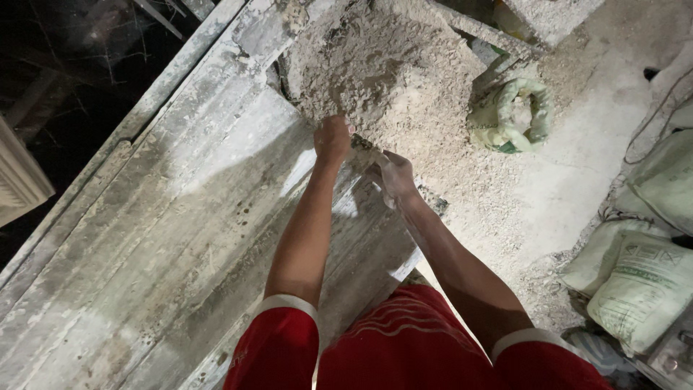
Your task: The person scrapes dried plaster residue from the grooves of wooden mold frames using a small hand tool, working along the boards section by section. They then lift and reposition a long white plaster cornice strip and continue scraping the mold surface around it.
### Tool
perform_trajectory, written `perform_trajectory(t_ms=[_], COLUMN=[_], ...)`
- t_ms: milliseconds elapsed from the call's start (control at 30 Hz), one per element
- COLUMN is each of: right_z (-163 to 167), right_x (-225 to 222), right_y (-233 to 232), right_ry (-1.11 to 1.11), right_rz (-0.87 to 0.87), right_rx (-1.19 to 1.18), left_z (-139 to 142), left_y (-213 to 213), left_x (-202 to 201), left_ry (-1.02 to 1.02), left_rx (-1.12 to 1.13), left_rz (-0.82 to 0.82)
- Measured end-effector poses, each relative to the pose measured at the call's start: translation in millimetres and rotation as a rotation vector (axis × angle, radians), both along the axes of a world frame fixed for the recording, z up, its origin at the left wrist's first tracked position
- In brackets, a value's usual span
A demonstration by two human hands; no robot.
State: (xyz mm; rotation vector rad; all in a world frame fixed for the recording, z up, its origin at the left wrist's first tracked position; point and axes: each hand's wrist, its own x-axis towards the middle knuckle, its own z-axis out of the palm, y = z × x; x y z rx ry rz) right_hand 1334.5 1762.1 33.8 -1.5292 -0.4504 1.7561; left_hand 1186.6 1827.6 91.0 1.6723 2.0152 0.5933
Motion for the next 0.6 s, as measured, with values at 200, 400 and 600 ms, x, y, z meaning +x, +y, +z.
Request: perform_trajectory(t_ms=[200,400,600], right_z=[7.4,-0.7,0.0], right_x=[4.9,11.1,17.7], right_y=[-1.8,16.5,28.7], right_ry=[-0.316,-0.548,-0.819], right_rz=[0.273,0.565,0.799], right_rx=[-0.07,0.081,0.163], left_z=[-3.0,-5.7,-4.6], left_y=[-3.4,-18.0,-31.5], left_x=[0.2,12.5,30.3], left_ry=[0.029,0.1,0.176], left_rx=[0.013,0.047,0.05], left_rz=[-0.023,-0.127,-0.07])
